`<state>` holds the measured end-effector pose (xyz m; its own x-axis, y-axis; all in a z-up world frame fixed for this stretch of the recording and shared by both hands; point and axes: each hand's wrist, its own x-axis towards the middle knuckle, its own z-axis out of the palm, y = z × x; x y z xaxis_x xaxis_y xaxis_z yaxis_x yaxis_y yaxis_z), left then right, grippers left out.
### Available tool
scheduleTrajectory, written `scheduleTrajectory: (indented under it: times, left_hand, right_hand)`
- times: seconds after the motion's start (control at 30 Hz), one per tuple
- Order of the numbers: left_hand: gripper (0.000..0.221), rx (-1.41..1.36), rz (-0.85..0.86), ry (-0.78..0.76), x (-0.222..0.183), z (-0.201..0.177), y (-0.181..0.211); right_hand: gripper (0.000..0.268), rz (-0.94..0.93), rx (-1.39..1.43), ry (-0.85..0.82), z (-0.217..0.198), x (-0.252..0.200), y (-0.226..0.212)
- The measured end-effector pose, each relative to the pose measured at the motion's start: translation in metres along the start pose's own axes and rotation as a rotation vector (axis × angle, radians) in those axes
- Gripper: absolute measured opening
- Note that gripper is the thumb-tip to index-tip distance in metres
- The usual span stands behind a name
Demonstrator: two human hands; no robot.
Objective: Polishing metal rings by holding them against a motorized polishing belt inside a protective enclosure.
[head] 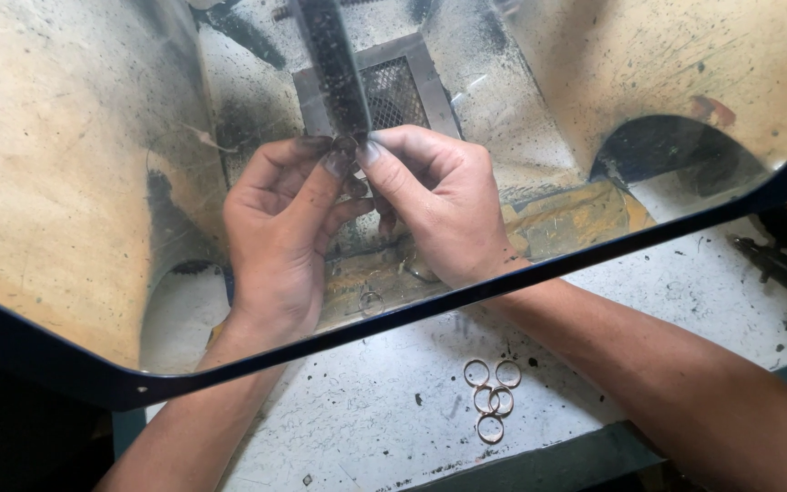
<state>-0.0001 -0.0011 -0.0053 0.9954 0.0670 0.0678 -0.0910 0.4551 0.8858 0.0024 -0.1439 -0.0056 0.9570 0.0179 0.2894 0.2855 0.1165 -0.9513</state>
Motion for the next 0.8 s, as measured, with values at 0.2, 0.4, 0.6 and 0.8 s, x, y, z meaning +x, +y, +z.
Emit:
scheduleTrajectory:
  times: [0.2,0.4,0.6,0.8]
  left_hand:
    - [0.02,0.033,-0.016,0.029,-0.0004,0.0031,0.003]
    - [0.021,0.049,-0.014,0.013,-0.0013,0.0034,0.0054]
    - [0.022,0.061,-0.015,0.016,-0.0011,0.0026,0.005]
    - [0.019,0.05,-0.005,0.012,-0.0003,0.0003,0.0011]
  right_hand:
    - [0.022,-0.017,0.003,-0.009,-0.0002,-0.0003,-0.0009]
    - [0.022,0.003,0.006,-0.002,0.0007,-0.0005,-0.0018]
    - [0.022,0.009,0.006,0.002,0.0012,-0.001,-0.0021]
    - [0.022,0.002,-0.031,-0.003,0.0005,-0.0013,-0.0008]
